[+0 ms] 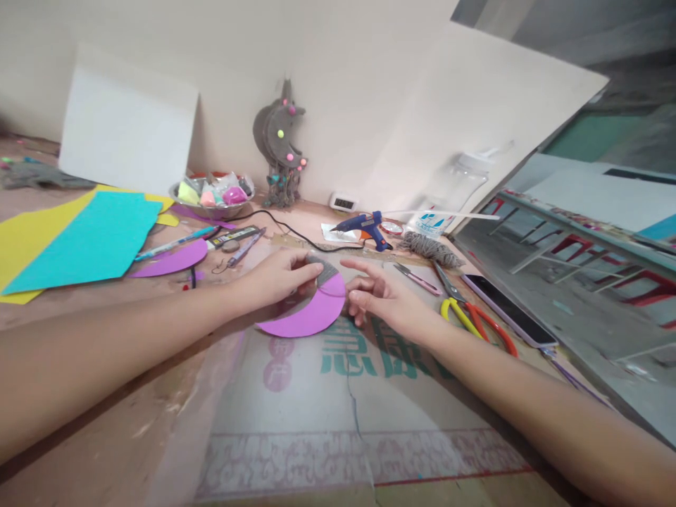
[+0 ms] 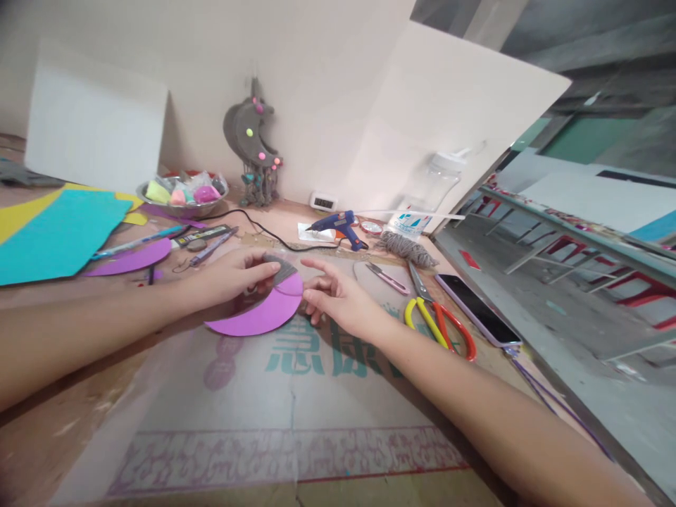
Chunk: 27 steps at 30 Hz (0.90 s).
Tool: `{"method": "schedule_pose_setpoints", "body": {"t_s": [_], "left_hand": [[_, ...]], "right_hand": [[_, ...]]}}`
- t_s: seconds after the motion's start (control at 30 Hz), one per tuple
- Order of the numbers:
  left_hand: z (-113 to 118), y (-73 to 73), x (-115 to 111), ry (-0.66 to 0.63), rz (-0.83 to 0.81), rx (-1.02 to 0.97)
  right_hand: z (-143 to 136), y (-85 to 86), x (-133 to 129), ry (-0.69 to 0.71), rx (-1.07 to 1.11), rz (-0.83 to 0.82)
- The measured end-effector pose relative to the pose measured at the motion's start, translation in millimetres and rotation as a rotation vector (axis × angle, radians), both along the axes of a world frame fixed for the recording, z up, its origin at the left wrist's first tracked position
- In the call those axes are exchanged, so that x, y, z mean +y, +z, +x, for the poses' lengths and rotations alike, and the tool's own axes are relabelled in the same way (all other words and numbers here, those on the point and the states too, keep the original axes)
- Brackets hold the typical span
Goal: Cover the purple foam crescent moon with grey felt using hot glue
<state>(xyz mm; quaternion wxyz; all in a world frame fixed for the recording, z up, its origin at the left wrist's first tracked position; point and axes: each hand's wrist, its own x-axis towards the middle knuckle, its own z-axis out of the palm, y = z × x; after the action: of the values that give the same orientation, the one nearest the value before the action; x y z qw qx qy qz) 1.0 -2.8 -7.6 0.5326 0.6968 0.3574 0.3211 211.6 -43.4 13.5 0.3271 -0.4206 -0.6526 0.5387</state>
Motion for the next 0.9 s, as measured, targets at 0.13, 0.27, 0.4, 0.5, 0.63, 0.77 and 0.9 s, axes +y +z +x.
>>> {"method": "schedule_pose_setpoints", "body": {"t_s": [0.13, 0.27, 0.4, 0.5, 0.63, 0.77, 0.9], "left_hand": [[-0.5, 2.4, 0.8, -0.012, 0.004, 0.034], [0.3, 7.6, -0.5, -0.031, 0.032, 0.085], [1.6, 9.9, -1.8, -0.053, 0.051, 0.115], [1.5, 10.0, -1.9, -0.062, 0.063, 0.122], [0.9, 10.8, -2.2, -0.069, 0.067, 0.136], [1.0, 13.6, -3.7, -0.07, 0.063, 0.136], [0.9, 16.0, -5.5, -0.065, 0.079, 0.17]], "right_hand": [[4.4, 1.4, 4.0, -0.109, -0.218, 0.173], [7.8, -2.5, 8.7, -0.206, -0.332, 0.211], [8.6, -7.3, 11.3, -0.228, -0.376, 0.223], [8.6, -8.7, 11.6, -0.227, -0.384, 0.232], [9.3, -9.5, 11.8, -0.223, -0.37, 0.254], [9.2, -9.2, 11.2, -0.24, -0.381, 0.268], [8.8, -8.6, 11.0, -0.256, -0.387, 0.283]]}}
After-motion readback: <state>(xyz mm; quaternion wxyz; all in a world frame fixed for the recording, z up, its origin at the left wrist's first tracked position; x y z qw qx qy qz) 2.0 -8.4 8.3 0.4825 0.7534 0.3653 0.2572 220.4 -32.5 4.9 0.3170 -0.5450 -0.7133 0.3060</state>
